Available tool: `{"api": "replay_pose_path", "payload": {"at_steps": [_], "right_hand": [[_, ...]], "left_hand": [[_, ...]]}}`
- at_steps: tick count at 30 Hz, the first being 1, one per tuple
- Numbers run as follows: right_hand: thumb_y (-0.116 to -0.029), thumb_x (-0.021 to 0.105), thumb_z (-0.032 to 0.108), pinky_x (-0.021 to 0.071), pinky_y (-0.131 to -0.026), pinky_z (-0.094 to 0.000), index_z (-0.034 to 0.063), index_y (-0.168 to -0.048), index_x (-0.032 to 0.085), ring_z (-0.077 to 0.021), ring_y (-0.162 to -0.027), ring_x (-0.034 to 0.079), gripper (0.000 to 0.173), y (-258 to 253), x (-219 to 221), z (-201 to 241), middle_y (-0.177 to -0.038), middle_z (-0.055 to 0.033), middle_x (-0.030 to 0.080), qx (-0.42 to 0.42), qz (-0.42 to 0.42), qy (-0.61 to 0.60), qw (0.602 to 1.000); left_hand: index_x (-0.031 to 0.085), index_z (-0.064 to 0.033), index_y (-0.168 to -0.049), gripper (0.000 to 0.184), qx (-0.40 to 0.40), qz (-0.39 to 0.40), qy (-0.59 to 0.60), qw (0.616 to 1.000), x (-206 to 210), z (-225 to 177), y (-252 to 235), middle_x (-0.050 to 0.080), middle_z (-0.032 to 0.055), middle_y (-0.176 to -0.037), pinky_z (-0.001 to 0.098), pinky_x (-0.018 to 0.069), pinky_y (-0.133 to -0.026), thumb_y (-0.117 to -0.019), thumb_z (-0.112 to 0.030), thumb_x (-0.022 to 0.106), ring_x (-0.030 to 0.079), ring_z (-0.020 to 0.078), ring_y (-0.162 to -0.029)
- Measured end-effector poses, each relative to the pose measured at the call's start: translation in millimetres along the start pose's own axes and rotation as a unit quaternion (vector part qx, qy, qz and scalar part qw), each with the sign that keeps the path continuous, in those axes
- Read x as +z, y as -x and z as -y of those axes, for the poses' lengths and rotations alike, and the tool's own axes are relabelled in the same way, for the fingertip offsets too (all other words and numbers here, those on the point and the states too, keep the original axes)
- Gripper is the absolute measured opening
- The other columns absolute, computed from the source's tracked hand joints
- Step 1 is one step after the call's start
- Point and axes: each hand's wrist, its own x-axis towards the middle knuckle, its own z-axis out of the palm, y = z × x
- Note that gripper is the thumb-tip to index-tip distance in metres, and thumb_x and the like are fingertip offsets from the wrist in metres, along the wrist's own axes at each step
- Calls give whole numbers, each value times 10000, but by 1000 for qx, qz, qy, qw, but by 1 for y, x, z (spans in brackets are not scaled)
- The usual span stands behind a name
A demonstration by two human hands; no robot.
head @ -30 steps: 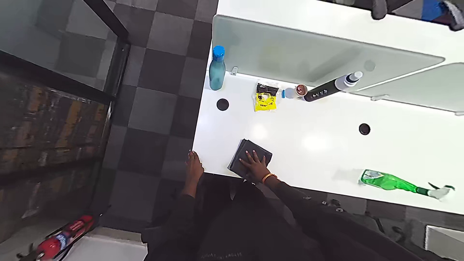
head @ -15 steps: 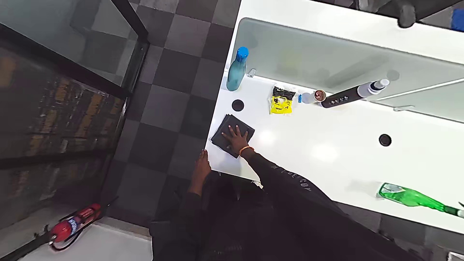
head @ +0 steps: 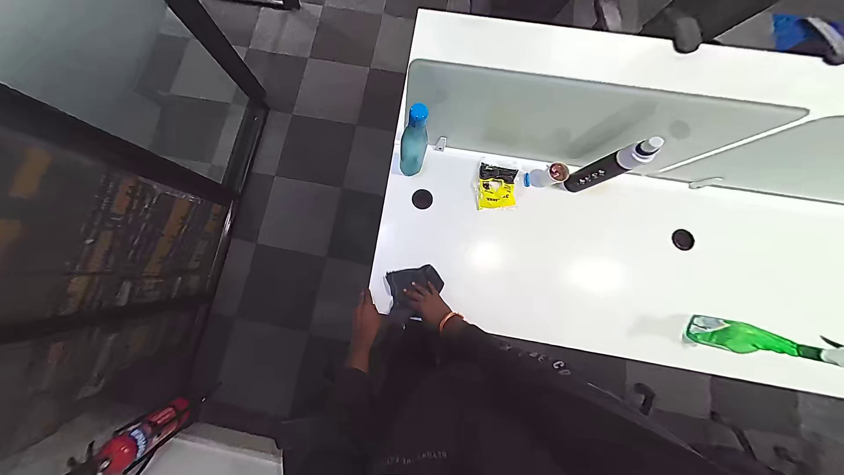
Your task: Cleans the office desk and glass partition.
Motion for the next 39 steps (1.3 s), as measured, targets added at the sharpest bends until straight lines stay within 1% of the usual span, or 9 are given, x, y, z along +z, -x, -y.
{"api": "replay_pose_path", "payload": {"at_steps": [3, 5, 10, 13, 17, 22, 28, 32, 39], "right_hand": [[-956, 618, 85, 212, -1239, -634, 116, -1405, 618, -301, -1504, 389, 450, 21, -2, -4, -1529, -82, 545, -2, 46, -69, 997], [-1025, 585, 214, 419, -1137, -566, 67, -1342, 634, -330, -1292, 604, 353, 33, -11, -17, -1332, -173, 664, 5, 34, -161, 986], [-1004, 598, 133, 581, -908, -372, -39, -1161, 669, -156, -933, 706, 243, 72, -51, -45, -1026, -133, 727, -12, -88, -479, 873], [-976, 644, 119, 585, -936, -381, -23, -1238, 653, -172, -995, 710, 298, 85, -73, -69, -1116, -143, 724, 59, -139, -471, 869], [-988, 617, 218, 397, -1179, -532, 114, -1503, 506, -334, -1425, 483, 537, 84, -87, -96, -1542, -159, 501, 251, -173, -220, 927], [-943, 703, 398, 419, -1137, -595, 146, -1598, 371, -395, -1511, 340, 777, 71, -67, -72, -1662, -166, 318, 282, -179, -168, 928], [-833, 725, 656, 256, -1154, -744, 89, -1664, 49, -464, -1580, 8, 1212, 36, -22, -22, -1734, -175, -39, 373, -67, -146, 914], [-886, 769, 467, 321, -1112, -753, 126, -1669, 59, -508, -1565, 44, 1111, 19, -25, -25, -1728, -205, -32, 396, -56, -98, 911], [-869, 807, 229, 393, -1083, -719, 154, -1671, 117, -500, -1563, 96, 1060, -3, -59, -61, -1735, -178, 9, 370, -62, -60, 925]], "left_hand": [[486, -31, -1510, 518, 29, -32, 4, 999, 6, -2, -4, 439, 177, -1591, 540, 378, -1175, -1003, -125, 533, 449, 329, -1458], [545, -37, -1464, 476, 37, -50, 11, 998, 9, -2, -7, 479, 178, -1560, 538, 398, -1163, -995, -116, 541, 480, 331, -1433], [602, -13, -1392, 418, 52, -67, 41, 996, 8, 1, -12, 521, 198, -1514, 537, 448, -1124, -981, -81, 562, 543, 353, -1368], [612, -50, -1392, 433, 50, -62, 27, 996, 5, -2, -13, 512, 164, -1533, 567, 445, -1110, -964, -108, 596, 536, 341, -1377], [597, -74, -1419, 490, 74, -49, -16, 996, 2, -9, -19, 453, 153, -1583, 577, 380, -1159, -933, -121, 629, 434, 333, -1462], [434, -141, -1562, 793, 105, -17, -84, 991, 3, -25, -33, 226, 164, -1694, 647, 308, -1167, -832, -120, 743, 237, 411, -1545], [147, -258, -1662, 1359, 112, 67, -182, 975, 4, -63, -50, -99, 195, -1717, 754, 173, -1157, -581, -325, 967, 16, 502, -1558], [54, -254, -1669, 1554, 122, 120, -239, 956, 11, -72, -60, -161, 193, -1707, 792, 148, -1131, -450, -410, 1004, -60, 536, -1543], [-44, -210, -1664, 1633, 117, 163, -290, 936, 18, -74, -70, -223, 258, -1672, 817, 160, -1107, -433, -444, 1004, -105, 589, -1514]]}}
